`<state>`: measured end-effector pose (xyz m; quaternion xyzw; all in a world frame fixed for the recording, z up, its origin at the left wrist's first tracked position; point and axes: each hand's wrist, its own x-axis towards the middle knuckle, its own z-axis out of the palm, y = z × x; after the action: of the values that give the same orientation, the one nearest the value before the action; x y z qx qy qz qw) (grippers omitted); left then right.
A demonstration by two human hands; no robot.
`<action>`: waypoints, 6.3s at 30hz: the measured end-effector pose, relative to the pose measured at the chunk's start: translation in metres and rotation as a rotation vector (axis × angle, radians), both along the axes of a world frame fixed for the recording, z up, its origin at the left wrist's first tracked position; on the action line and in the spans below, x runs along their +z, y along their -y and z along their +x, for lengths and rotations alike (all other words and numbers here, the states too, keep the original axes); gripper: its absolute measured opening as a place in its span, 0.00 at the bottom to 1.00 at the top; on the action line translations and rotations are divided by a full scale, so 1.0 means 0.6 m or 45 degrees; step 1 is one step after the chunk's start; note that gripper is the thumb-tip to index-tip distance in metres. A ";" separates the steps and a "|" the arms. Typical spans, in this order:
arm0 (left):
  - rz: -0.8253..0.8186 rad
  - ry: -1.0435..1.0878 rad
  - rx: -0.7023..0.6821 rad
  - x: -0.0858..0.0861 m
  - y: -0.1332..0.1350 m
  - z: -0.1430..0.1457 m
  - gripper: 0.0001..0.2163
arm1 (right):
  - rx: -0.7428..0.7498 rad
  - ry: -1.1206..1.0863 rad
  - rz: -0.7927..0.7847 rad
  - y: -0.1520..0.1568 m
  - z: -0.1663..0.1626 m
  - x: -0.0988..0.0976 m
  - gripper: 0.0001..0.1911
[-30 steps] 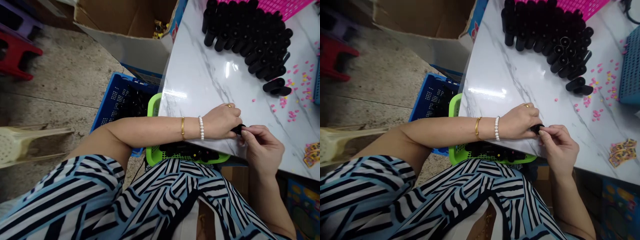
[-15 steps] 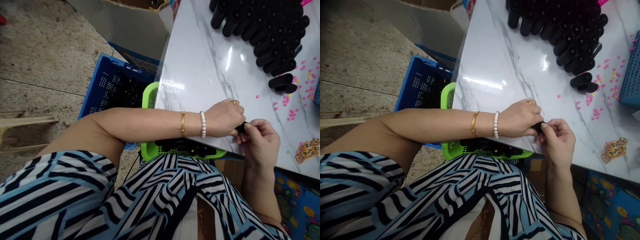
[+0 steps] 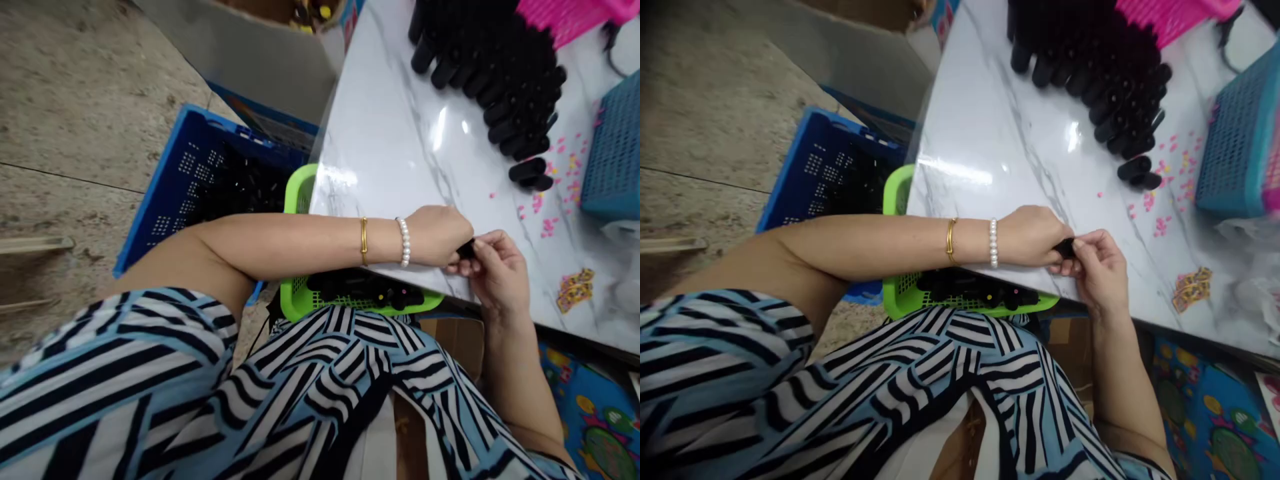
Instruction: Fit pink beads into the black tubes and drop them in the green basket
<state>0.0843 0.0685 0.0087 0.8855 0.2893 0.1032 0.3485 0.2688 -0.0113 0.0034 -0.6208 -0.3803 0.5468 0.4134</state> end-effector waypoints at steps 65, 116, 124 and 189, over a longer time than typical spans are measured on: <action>-1.108 0.132 0.245 -0.008 0.014 -0.051 0.26 | -0.070 0.783 0.670 0.041 -0.073 -0.074 0.15; 0.423 -0.001 -0.636 0.021 -0.050 -0.083 0.11 | 0.100 0.779 0.704 0.048 -0.064 -0.056 0.09; -1.102 0.164 0.317 0.015 0.018 -0.078 0.20 | 0.127 0.823 0.755 0.049 -0.061 -0.065 0.10; 0.672 -0.060 0.493 -0.020 -0.238 0.080 0.16 | 0.141 1.270 0.908 -0.170 0.132 -0.147 0.21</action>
<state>0.1320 0.2113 -0.0031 0.8760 0.4234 0.2185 0.0743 0.3483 0.0907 -0.0848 -0.6048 -0.7189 0.0501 0.3388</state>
